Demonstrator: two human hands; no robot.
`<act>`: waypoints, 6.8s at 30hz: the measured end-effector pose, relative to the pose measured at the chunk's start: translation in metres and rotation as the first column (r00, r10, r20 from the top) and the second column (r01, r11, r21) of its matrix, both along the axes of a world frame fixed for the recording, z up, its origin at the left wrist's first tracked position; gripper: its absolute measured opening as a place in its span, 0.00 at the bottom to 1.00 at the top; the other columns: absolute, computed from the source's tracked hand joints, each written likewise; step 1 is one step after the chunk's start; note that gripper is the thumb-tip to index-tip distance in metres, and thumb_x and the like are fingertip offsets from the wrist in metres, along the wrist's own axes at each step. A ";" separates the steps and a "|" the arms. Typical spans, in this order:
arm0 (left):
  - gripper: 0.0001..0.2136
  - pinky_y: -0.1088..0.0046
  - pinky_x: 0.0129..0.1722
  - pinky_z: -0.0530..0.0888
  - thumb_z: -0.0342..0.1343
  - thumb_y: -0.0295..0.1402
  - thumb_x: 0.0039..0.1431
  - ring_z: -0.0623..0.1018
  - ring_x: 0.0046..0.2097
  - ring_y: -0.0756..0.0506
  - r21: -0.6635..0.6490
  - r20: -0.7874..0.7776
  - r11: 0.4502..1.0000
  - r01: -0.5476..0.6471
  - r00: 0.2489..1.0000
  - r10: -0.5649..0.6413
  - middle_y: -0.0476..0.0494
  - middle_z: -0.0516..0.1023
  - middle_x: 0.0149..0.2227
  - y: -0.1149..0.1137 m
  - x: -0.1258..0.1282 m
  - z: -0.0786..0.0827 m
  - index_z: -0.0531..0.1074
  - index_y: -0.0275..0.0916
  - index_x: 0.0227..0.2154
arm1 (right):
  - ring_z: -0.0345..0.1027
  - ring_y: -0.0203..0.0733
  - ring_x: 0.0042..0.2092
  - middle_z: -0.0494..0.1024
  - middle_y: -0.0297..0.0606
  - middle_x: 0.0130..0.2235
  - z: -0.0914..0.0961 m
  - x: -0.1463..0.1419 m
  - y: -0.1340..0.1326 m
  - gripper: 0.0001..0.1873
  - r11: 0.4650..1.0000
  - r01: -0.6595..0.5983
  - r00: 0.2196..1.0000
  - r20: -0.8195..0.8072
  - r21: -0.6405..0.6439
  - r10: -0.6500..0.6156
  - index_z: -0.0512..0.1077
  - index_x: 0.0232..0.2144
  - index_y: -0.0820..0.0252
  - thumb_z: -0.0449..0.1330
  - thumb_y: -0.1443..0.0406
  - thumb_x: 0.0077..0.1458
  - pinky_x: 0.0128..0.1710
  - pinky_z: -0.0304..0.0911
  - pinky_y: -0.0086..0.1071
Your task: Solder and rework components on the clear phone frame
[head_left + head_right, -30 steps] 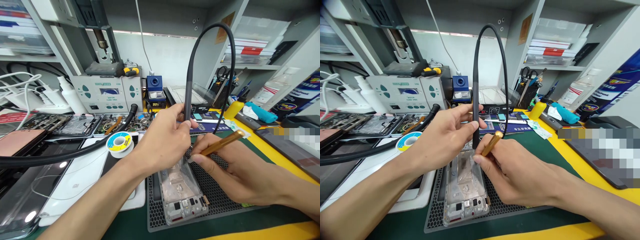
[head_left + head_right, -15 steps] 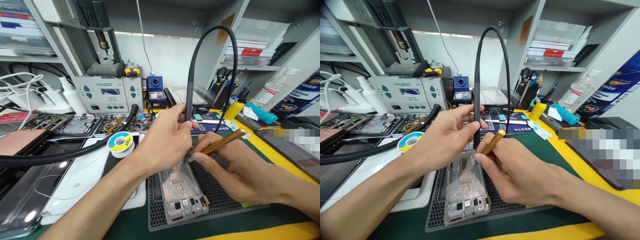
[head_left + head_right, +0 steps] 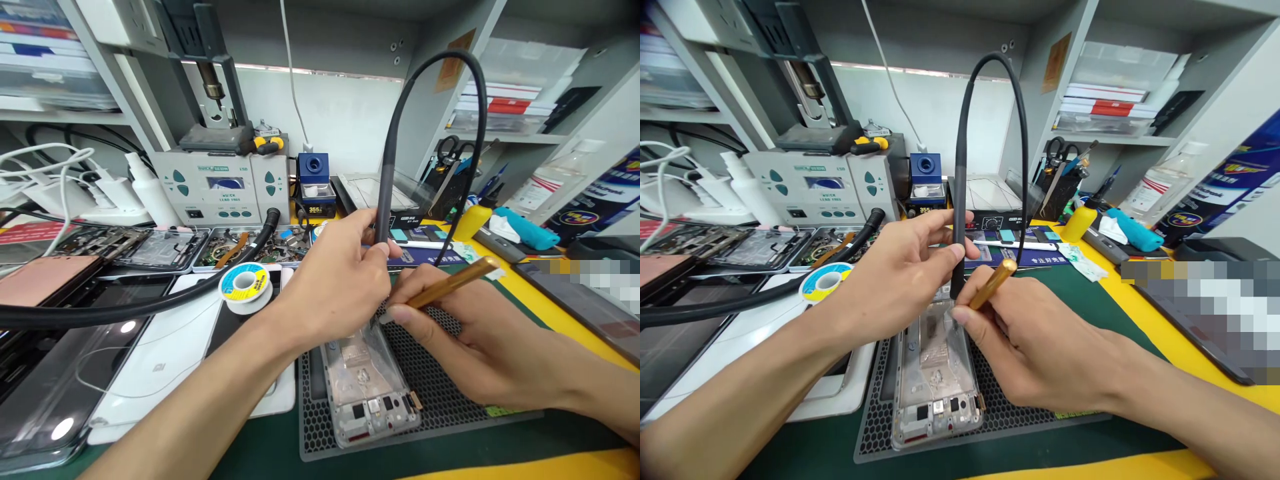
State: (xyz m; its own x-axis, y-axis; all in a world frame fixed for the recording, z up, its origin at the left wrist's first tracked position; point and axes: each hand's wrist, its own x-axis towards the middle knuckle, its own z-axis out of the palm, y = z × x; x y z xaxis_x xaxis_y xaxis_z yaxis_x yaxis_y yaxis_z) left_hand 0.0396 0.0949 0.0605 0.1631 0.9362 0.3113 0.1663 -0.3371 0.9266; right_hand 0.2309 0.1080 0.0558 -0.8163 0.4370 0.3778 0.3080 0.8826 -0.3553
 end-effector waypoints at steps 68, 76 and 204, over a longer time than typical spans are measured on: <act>0.05 0.68 0.33 0.75 0.61 0.26 0.64 0.81 0.40 0.43 -0.054 0.015 0.967 -0.249 0.968 0.250 0.44 0.82 0.39 -0.006 0.014 0.003 0.71 0.42 0.36 | 0.80 0.44 0.35 0.83 0.37 0.36 0.002 0.002 -0.006 0.06 0.998 -0.048 0.998 -0.030 -0.028 0.047 0.71 0.43 0.56 0.57 0.71 0.69 0.35 0.72 0.36; 0.04 0.67 0.34 0.75 0.61 0.26 0.65 0.81 0.41 0.42 -0.058 0.001 0.962 -0.266 0.964 0.266 0.43 0.82 0.39 -0.003 0.013 0.003 0.71 0.42 0.37 | 0.79 0.42 0.37 0.82 0.36 0.37 0.002 0.002 -0.006 0.06 0.999 -0.041 0.999 -0.010 0.014 0.041 0.71 0.42 0.57 0.56 0.72 0.69 0.39 0.72 0.34; 0.04 0.69 0.34 0.75 0.59 0.26 0.64 0.81 0.39 0.43 0.008 -0.007 0.963 -0.269 0.963 0.269 0.43 0.83 0.37 0.001 0.013 -0.004 0.77 0.40 0.38 | 0.74 0.39 0.34 0.78 0.32 0.34 0.008 0.008 -0.001 0.06 0.999 -0.001 0.998 0.056 -0.039 0.003 0.71 0.40 0.55 0.55 0.66 0.72 0.35 0.68 0.32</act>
State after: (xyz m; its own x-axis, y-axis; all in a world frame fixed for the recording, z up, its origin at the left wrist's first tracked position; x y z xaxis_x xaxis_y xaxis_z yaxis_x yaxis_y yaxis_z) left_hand 0.0522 0.0958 0.0564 -0.0919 0.9436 0.3179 0.2593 -0.2856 0.9226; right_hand 0.2388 0.1070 0.0633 -0.8364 0.4491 0.3143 0.3266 0.8688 -0.3722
